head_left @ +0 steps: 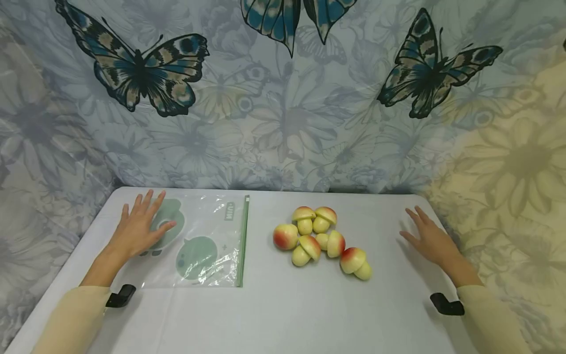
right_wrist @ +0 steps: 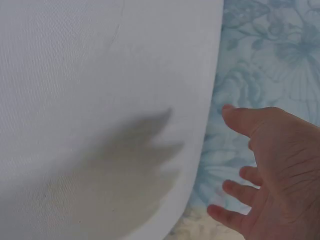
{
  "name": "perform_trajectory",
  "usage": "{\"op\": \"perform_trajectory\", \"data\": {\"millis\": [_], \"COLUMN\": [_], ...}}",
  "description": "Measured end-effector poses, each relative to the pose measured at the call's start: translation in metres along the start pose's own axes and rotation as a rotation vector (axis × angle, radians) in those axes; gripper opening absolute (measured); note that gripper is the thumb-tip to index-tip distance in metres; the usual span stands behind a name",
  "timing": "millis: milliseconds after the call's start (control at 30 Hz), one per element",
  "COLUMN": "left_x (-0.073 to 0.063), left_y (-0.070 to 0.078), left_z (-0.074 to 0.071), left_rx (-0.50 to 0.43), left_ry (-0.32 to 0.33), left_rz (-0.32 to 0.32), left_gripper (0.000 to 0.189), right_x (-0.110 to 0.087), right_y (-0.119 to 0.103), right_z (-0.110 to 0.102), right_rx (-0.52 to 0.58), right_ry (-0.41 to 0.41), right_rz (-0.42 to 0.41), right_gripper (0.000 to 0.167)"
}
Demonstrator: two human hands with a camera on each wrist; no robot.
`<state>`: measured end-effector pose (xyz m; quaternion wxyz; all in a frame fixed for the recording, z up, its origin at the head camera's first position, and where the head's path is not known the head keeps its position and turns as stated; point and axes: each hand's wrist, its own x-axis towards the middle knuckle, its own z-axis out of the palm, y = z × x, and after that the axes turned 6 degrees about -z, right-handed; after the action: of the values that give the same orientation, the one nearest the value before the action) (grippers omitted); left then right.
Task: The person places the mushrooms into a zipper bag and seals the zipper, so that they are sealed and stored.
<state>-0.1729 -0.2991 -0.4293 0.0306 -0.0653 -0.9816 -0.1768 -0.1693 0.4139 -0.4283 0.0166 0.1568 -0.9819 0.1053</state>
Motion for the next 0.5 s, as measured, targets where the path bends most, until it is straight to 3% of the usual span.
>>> {"op": "perform_trajectory", "data": {"millis": [233, 500], "left_x": [-0.005, -0.008], "left_y": [0.013, 0.034], "left_z": [0.003, 0.012], "left_rx": [-0.044, -0.036], "left_ry": [0.026, 0.056], "left_rz": [0.013, 0.066], "left_gripper": [0.085, 0.085], "right_x": [-0.007, -0.014], "right_y": [-0.021, -0.039], "right_z": [-0.003, -0.005], "right_rx": [0.026, 0.013], "right_ry": [0.004, 0.070], "right_rz": [-0.006, -0.049], "right_gripper": [0.065, 0.059]}}
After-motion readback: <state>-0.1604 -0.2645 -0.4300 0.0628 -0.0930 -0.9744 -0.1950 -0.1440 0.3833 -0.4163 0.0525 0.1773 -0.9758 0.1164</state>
